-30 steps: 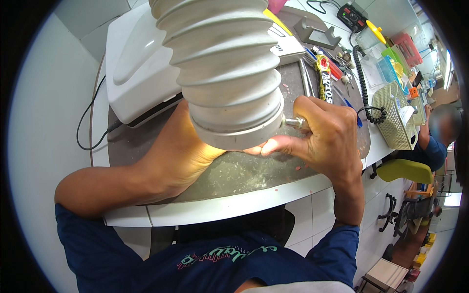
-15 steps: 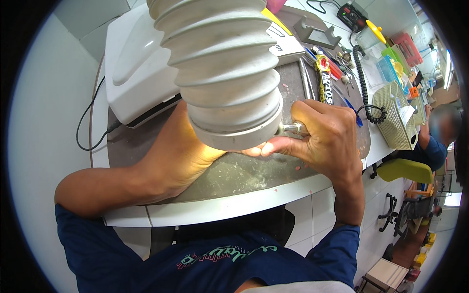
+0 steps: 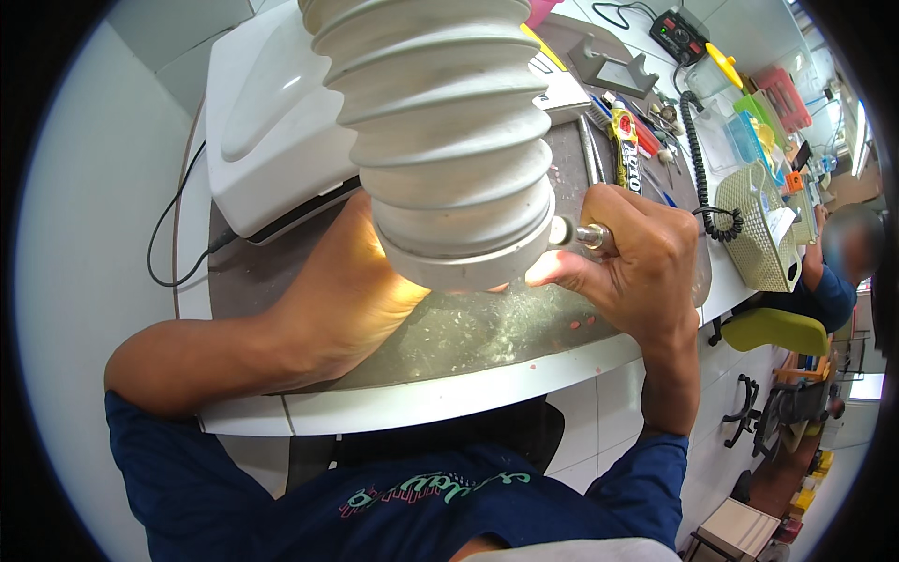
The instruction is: The person uses a rotary polishing tool to work on a small metallic object held in their left hand. They continuously rotate the object to polish different surfaces under a focused lamp in a workshop setting.
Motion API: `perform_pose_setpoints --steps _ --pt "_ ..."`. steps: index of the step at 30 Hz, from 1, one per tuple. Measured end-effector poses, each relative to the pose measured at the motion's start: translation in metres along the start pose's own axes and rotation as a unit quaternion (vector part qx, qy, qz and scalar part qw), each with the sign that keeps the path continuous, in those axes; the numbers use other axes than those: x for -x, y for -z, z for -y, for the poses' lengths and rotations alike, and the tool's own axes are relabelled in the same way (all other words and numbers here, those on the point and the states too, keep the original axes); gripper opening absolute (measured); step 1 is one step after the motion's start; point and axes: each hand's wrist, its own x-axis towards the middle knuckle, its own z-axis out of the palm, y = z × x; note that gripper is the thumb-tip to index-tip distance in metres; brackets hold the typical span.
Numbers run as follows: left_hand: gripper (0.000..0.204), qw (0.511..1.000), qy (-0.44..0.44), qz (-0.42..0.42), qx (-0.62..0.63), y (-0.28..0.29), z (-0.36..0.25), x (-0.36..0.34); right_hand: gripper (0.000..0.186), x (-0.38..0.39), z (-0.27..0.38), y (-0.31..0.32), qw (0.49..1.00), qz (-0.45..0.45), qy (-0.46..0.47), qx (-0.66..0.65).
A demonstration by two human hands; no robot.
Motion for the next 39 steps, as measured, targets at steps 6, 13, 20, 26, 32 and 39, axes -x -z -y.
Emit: perform_pose_setpoints --steps 6,13,20,26,32,39 --pt "0.026 0.991 0.049 -0.021 -0.123 -0.004 -0.008 0.000 0.058 0.000 0.000 0.000 1.000 0.009 -0.005 0.002" --pt "0.025 0.992 0.043 -0.010 -0.116 -0.005 -0.008 -0.001 0.056 -0.001 -0.001 0.000 1.000 0.008 0.010 -0.004" --pt "0.027 0.993 0.068 0.008 -0.094 -0.008 -0.013 -0.001 0.058 0.000 -0.001 -0.001 1.000 0.013 0.010 0.003" --pt "0.031 0.999 0.029 -0.017 0.010 0.004 0.006 0.001 0.060 -0.001 -0.001 -0.002 1.000 -0.006 0.028 -0.001" --pt "0.032 0.997 0.004 -0.007 0.083 0.002 0.006 -0.001 0.062 -0.001 -0.001 -0.002 1.000 -0.001 0.028 0.003" --pt "0.028 0.997 0.023 0.049 0.062 0.002 -0.003 -0.004 0.065 -0.001 0.000 -0.001 1.000 0.007 0.023 -0.004"
